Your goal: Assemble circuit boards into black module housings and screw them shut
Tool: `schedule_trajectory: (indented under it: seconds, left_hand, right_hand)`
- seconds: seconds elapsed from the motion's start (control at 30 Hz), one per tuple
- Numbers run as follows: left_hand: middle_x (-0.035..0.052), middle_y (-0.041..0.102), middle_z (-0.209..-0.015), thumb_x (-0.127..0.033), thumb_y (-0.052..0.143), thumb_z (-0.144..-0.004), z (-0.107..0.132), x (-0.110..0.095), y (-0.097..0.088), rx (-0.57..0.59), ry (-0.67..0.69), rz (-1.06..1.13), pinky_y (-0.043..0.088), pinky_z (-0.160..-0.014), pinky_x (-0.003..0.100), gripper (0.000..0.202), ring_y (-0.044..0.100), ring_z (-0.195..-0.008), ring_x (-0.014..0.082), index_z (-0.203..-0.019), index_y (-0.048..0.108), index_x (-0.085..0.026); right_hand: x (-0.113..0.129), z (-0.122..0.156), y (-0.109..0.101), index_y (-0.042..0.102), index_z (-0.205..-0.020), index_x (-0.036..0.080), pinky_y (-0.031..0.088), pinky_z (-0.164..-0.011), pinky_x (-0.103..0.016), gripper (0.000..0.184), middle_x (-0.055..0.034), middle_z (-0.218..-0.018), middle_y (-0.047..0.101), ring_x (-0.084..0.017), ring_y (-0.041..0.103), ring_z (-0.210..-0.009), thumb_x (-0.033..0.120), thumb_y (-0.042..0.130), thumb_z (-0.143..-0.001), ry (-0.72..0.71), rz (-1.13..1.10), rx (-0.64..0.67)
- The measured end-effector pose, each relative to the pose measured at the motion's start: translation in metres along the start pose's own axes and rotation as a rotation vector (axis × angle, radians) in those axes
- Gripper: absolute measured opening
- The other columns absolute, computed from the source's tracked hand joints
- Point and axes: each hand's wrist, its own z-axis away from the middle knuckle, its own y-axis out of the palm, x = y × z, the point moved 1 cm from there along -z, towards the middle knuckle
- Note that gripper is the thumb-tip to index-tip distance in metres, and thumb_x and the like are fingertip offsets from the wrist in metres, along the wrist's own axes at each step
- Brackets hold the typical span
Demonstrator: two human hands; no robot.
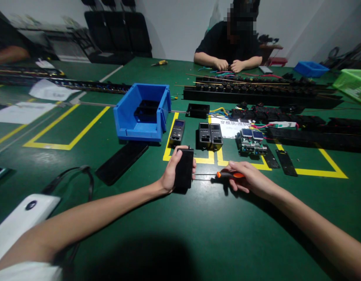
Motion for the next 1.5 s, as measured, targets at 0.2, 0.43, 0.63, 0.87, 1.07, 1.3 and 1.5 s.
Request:
schedule_trajectory:
  seconds: [0.2, 0.43, 0.63, 0.87, 1.07, 1.3, 1.5]
  left_hand:
    - [0.0013, 0.061, -0.079, -0.058, 0.053, -0.087, 0.000, 0.000, 0.000, 0.001, 0.026, -0.022, 0.052, -0.055, 0.027, 0.043, 0.061, -0.063, 0.0154, -0.114, 0.043, -0.027]
    - [0.0024, 0.061, -0.080, -0.059, 0.051, -0.088, -0.001, 0.000, 0.000, -0.008, 0.018, -0.015, 0.053, -0.056, 0.027, 0.043, 0.061, -0.064, 0.0150, -0.113, 0.045, -0.024]
    - [0.0021, 0.061, -0.079, -0.058, 0.046, -0.091, -0.001, 0.001, 0.000, 0.004, 0.040, -0.017, 0.053, -0.056, 0.027, 0.041, 0.061, -0.065, 0.0155, -0.115, 0.042, -0.026]
    - [0.0031, 0.060, -0.080, -0.056, 0.046, -0.092, -0.001, 0.002, -0.002, 0.007, 0.051, -0.026, 0.053, -0.056, 0.027, 0.041, 0.060, -0.065, 0.0155, -0.117, 0.043, -0.024]
    - [0.0038, 0.060, -0.082, -0.057, 0.047, -0.091, 0.000, 0.004, -0.003, 0.023, 0.047, -0.031, 0.053, -0.057, 0.027, 0.044, 0.060, -0.066, 0.0154, -0.117, 0.044, -0.023]
    - [0.0043, 0.061, -0.083, -0.059, 0.048, -0.090, 0.001, 0.004, -0.005, 0.043, 0.052, -0.074, 0.053, -0.057, 0.028, 0.045, 0.060, -0.065, 0.0156, -0.118, 0.042, -0.024]
    - [0.0037, 0.063, -0.084, -0.059, 0.050, -0.089, 0.001, 0.006, -0.007, 0.053, 0.060, -0.079, 0.055, -0.058, 0.029, 0.046, 0.062, -0.066, 0.0161, -0.119, 0.041, -0.026]
  right_hand:
    - [0.000, 0.001, -0.001, 0.075, -0.084, 0.016, 0.039, -0.052, -0.023, 0.038, -0.0032, -0.067, 0.068, -0.013, 0.057, -0.058, 0.051, 0.060, -0.088, -0.278, 0.478, -0.054]
    - [-0.017, -0.003, -0.011, 0.072, -0.105, 0.014, 0.044, -0.061, -0.026, 0.026, -0.0086, -0.081, 0.072, -0.016, 0.063, -0.067, 0.032, 0.058, -0.093, -0.865, 0.959, -0.149]
    - [-0.030, -0.006, -0.015, 0.071, -0.110, 0.017, 0.038, -0.053, -0.026, 0.022, -0.0021, -0.064, 0.064, -0.012, 0.053, -0.055, 0.021, 0.064, -0.089, -1.256, 1.242, -0.349]
    - [-0.016, -0.005, -0.008, 0.075, -0.098, 0.018, 0.047, -0.055, -0.026, 0.024, -0.0081, -0.085, 0.073, -0.016, 0.064, -0.067, 0.038, 0.066, -0.087, -0.664, 0.480, -0.272]
    - [-0.010, -0.004, -0.003, 0.072, -0.099, 0.013, 0.031, -0.044, -0.022, 0.045, -0.0014, -0.058, 0.060, -0.009, 0.045, -0.046, 0.052, 0.051, -0.092, -0.256, 0.192, -0.167]
    - [-0.011, -0.005, -0.009, 0.074, -0.084, 0.015, 0.040, -0.059, -0.026, 0.039, -0.0048, -0.074, 0.069, -0.015, 0.058, -0.065, 0.050, 0.058, -0.089, -0.330, 0.603, -0.087]
    - [-0.017, -0.006, -0.011, 0.074, -0.091, 0.016, 0.046, -0.067, -0.029, 0.030, -0.0071, -0.087, 0.075, -0.019, 0.067, -0.075, 0.042, 0.059, -0.091, -0.508, 0.688, -0.098]
